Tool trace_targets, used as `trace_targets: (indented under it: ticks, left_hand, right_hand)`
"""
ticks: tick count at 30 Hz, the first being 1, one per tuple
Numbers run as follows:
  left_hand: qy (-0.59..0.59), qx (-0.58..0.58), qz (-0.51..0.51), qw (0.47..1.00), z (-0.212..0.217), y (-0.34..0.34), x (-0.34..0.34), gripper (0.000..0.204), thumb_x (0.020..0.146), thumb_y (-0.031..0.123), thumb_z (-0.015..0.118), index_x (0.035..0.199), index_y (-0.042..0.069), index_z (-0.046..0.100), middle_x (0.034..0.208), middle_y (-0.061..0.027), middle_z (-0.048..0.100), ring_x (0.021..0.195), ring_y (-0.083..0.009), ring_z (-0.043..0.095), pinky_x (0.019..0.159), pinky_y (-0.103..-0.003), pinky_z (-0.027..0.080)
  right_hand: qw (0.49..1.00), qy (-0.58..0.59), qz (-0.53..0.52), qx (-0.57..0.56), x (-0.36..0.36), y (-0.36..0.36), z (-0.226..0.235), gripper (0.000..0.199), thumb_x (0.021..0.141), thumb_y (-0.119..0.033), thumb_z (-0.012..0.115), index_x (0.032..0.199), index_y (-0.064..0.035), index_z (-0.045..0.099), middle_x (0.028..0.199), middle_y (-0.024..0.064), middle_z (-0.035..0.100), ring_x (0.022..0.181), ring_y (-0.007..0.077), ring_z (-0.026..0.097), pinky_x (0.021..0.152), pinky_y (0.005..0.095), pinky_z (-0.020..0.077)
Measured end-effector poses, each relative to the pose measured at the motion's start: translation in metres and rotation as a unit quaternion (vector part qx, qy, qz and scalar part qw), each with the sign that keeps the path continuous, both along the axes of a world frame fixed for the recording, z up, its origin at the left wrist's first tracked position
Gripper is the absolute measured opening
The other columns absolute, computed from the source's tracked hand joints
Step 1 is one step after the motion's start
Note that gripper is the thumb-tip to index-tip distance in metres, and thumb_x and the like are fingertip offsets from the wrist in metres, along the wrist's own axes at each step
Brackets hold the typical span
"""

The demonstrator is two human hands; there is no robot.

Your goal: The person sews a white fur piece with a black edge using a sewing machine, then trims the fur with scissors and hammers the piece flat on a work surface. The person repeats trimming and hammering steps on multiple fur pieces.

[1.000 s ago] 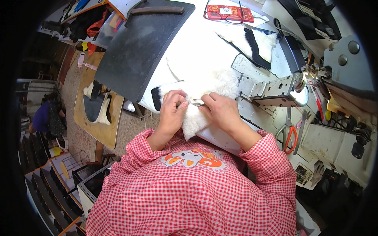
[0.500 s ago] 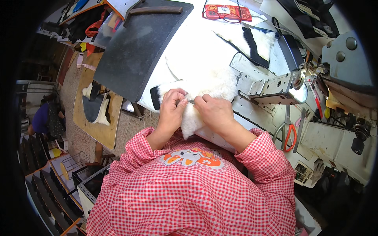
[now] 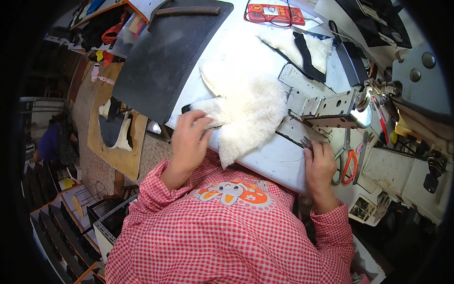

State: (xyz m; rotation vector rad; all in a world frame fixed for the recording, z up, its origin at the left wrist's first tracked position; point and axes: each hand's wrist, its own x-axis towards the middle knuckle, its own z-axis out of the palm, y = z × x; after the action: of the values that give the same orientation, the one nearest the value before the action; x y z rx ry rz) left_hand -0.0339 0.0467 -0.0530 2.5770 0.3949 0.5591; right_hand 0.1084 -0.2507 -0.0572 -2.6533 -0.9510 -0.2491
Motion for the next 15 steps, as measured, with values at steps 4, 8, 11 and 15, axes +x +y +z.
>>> trace_targets:
  ticks: [4, 8, 11, 15]
  left_hand:
    - [-0.010, 0.036, -0.117, 0.992, -0.009, 0.002, 0.027, 0.025, 0.075, 0.002, 0.067, 0.099, 0.007, 0.068, 0.103, -0.0100, 0.061, 0.095, -0.0295, 0.059, 0.077, -0.038, 0.050]
    - [0.036, 0.054, -0.186, 0.980, -0.014, 0.015, 0.032, 0.026, 0.076, 0.004, 0.064, 0.102, 0.007, 0.069, 0.103, -0.0102, 0.060, 0.092, -0.0274, 0.061, 0.074, -0.035, 0.051]
    - [0.011, 0.047, -0.217, 0.975, -0.014, 0.024, 0.030, 0.028, 0.076, 0.005, 0.064, 0.104, 0.008, 0.068, 0.103, -0.0110, 0.059, 0.092, -0.0272, 0.061, 0.074, -0.035, 0.051]
    - [0.026, 0.051, -0.267, 0.962, -0.012, 0.034, 0.038, 0.027, 0.076, 0.006, 0.065, 0.103, 0.008, 0.066, 0.100, -0.0119, 0.058, 0.090, -0.0280, 0.061, 0.072, -0.034, 0.051]
  right_hand:
    - [0.997, -0.025, 0.048, 0.063, -0.004, 0.023, 0.000, 0.045, 0.074, -0.009, 0.075, 0.116, -0.0023, 0.060, 0.110, 0.0157, 0.058, 0.096, 0.0299, 0.057, 0.080, 0.0402, 0.0486]
    - [0.917, 0.321, 0.052, 0.231, -0.011, 0.066, -0.007, 0.052, 0.077, -0.006, 0.074, 0.123, 0.0015, 0.053, 0.108, 0.0145, 0.057, 0.089, 0.0204, 0.058, 0.076, 0.0330, 0.0493]
    - [0.822, 0.429, -0.018, 0.374, -0.011, 0.096, -0.013, 0.055, 0.080, -0.005, 0.072, 0.128, 0.0043, 0.047, 0.102, 0.0117, 0.059, 0.082, 0.0133, 0.057, 0.071, 0.0255, 0.0485]
    - [0.801, 0.461, -0.080, 0.374, -0.005, 0.113, -0.011, 0.060, 0.081, -0.009, 0.075, 0.129, 0.0066, 0.042, 0.082, 0.0055, 0.063, 0.073, 0.0110, 0.059, 0.064, 0.0246, 0.0479]
